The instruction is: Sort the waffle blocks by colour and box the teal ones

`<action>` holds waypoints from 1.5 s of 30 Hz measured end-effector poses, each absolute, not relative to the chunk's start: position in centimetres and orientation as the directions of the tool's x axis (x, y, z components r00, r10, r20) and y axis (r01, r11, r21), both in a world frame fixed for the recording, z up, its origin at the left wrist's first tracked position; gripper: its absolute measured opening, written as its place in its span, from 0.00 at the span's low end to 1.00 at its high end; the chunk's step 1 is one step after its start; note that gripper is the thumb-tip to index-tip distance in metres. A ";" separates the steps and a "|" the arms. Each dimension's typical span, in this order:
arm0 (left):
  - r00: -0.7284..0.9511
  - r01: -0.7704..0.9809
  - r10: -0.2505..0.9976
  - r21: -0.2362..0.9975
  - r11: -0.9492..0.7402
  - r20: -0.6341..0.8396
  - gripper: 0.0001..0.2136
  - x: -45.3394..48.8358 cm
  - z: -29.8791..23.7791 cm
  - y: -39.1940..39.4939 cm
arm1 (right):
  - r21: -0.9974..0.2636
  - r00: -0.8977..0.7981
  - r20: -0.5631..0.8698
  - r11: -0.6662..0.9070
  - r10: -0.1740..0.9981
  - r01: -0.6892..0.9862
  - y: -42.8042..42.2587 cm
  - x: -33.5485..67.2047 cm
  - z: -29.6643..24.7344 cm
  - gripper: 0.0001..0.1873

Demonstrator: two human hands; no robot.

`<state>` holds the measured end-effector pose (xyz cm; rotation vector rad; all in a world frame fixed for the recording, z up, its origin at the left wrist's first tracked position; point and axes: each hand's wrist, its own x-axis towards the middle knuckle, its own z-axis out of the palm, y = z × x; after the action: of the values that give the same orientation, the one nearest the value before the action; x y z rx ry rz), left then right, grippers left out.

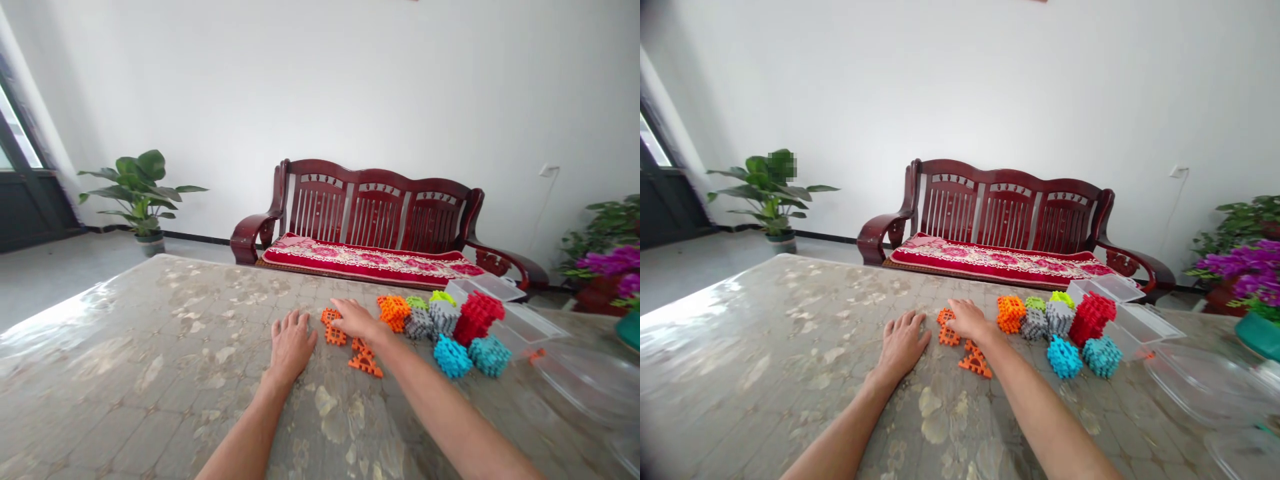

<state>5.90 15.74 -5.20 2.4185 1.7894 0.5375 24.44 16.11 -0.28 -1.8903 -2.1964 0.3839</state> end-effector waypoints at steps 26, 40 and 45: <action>0.272 0.916 0.920 0.217 -0.337 0.282 0.20 6.0 -5.5 15.5 | -0.060 -0.179 0.240 0.199 0.954 0.978 14.3 24.2 -2.6 0.19; 0.270 0.915 0.920 0.220 -0.337 0.284 0.20 6.1 -5.7 15.6 | -0.302 -0.139 -0.002 0.132 0.990 0.944 17.5 30.0 -2.0 0.36; 0.269 0.922 0.922 0.203 -0.330 0.277 0.20 6.1 -5.6 15.6 | -0.262 -0.201 -0.030 0.186 0.979 0.947 17.6 29.0 -2.0 0.29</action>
<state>6.06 15.60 -5.65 2.5013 1.8175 0.5485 28.98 17.62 -1.95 -1.8871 -2.3048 0.3366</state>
